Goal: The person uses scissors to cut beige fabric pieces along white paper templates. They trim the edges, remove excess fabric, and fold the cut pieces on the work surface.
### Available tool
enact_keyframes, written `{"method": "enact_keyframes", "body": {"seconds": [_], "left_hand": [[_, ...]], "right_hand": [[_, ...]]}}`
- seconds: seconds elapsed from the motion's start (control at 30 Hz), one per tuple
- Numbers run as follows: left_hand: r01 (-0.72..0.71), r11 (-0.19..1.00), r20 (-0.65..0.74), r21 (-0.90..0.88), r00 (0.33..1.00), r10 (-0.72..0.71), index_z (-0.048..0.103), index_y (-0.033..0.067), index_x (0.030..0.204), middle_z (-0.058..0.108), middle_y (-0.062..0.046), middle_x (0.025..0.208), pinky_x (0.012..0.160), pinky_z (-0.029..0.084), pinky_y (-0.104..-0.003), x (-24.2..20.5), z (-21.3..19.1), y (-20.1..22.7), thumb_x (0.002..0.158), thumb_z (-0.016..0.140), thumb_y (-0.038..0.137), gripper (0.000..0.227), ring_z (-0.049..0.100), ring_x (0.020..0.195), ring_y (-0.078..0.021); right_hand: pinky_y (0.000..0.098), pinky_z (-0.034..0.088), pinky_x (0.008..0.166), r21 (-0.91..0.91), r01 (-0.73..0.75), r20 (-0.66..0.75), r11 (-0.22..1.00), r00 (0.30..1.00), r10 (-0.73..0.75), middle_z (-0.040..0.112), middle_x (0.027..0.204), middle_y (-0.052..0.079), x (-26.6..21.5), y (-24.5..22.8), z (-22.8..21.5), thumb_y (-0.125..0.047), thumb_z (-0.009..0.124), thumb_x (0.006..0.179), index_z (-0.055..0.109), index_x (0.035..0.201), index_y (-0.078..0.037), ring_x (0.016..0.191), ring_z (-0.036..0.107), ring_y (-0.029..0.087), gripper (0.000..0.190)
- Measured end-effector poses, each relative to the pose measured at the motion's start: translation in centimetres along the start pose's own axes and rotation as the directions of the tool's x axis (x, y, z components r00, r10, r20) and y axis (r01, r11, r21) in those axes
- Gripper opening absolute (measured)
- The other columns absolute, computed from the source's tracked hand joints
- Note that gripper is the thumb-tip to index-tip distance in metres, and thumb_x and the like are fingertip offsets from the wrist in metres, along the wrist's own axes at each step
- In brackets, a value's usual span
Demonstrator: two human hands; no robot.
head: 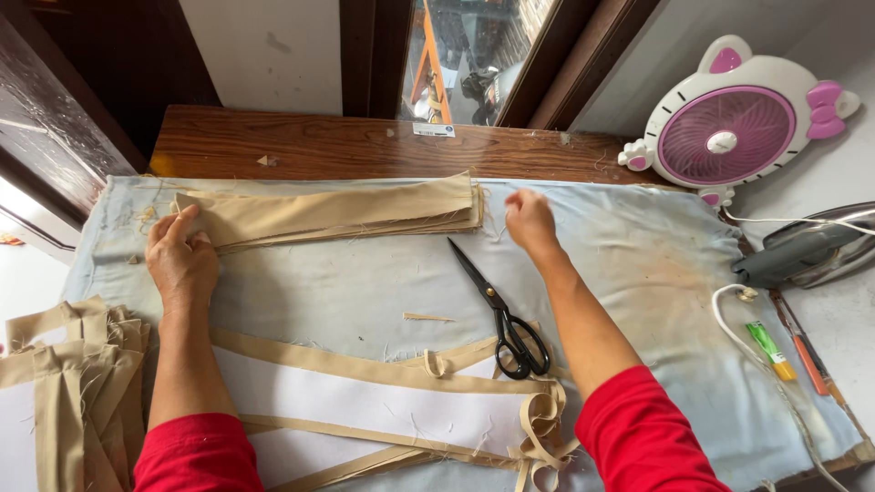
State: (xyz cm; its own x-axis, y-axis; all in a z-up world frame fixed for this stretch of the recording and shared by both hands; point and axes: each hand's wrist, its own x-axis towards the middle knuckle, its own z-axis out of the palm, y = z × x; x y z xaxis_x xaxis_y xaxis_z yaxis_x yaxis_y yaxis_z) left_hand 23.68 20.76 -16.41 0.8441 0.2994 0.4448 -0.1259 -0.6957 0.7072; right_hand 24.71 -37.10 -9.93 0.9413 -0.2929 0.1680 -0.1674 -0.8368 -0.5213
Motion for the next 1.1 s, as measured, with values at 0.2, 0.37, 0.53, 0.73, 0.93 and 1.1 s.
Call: {"method": "enact_keyframes", "body": {"seconds": [0.2,0.37,0.53,0.73,0.93,1.1], "left_hand": [[0.310,0.908,0.034,-0.281,0.949,-0.313,0.029,0.0151,0.161,0.067,-0.003,0.126,0.070,0.047,-0.032,0.0,-2.2,4.7,0.084,0.059,0.006,0.083,0.060,0.082,-0.0142],[0.225,0.851,0.019,-0.474,0.969,-0.246,0.042,0.0089,0.158,0.062,-0.017,0.110,0.078,0.050,-0.032,-0.1,-3.0,6.0,0.079,0.053,-0.008,0.082,0.059,0.095,-0.0240],[0.291,0.864,-0.067,-0.411,0.935,-0.347,0.066,0.0305,0.138,0.073,-0.012,0.102,0.074,0.056,-0.037,1.1,-1.6,4.5,0.105,0.065,0.033,0.033,0.069,0.091,-0.0222],[0.236,0.852,-0.237,-0.467,0.895,-0.378,0.080,0.0257,0.105,0.074,0.001,0.088,0.071,0.058,-0.030,1.7,-0.9,3.5,0.103,0.073,0.039,0.015,0.073,0.082,-0.0136],[0.118,0.993,-0.359,-0.032,0.925,-0.122,0.062,0.0108,0.087,0.061,-0.015,0.079,0.080,0.052,-0.049,1.5,0.1,2.4,0.105,0.059,0.034,0.029,0.067,0.084,-0.0382],[0.062,0.992,-0.384,0.110,0.923,-0.015,0.072,0.0131,0.094,0.069,-0.014,0.081,0.076,0.056,-0.049,1.9,0.0,0.9,0.111,0.064,0.036,0.030,0.071,0.085,-0.0374]], "right_hand": [[0.0313,0.041,0.071,0.434,-0.180,-0.007,0.883,0.979,0.203,0.055,0.074,-0.010,4.1,-6.7,3.3,-0.029,0.058,0.098,0.066,0.078,-0.016,0.077,0.051,0.010,0.026],[0.0384,0.054,0.083,0.421,-0.200,-0.012,0.884,0.974,0.226,0.077,0.096,0.005,10.1,-0.2,11.9,-0.041,0.071,0.091,0.081,0.101,-0.024,0.098,0.072,0.024,0.022],[0.0283,0.050,0.062,0.451,-0.172,-0.084,0.876,0.969,0.234,0.071,0.077,0.002,8.8,-0.9,11.4,-0.027,0.077,0.086,0.078,0.090,-0.019,0.074,0.066,0.013,0.009],[0.0356,0.052,0.075,0.389,-0.021,-0.236,0.921,0.964,0.121,0.064,0.085,0.009,6.1,-1.6,9.8,-0.024,0.080,0.089,0.071,0.083,-0.011,0.084,0.066,0.023,0.017],[0.0481,0.053,0.086,0.256,-0.080,-0.269,0.964,0.951,0.150,0.072,0.091,0.013,4.3,-4.4,8.9,-0.030,0.067,0.098,0.067,0.092,-0.011,0.099,0.070,0.037,0.020],[0.0584,0.050,0.092,-0.066,0.030,-0.285,0.997,0.957,-0.047,0.068,0.101,0.015,3.4,-4.5,10.0,-0.029,0.060,0.100,0.060,0.097,-0.014,0.104,0.067,0.042,0.015]]}}
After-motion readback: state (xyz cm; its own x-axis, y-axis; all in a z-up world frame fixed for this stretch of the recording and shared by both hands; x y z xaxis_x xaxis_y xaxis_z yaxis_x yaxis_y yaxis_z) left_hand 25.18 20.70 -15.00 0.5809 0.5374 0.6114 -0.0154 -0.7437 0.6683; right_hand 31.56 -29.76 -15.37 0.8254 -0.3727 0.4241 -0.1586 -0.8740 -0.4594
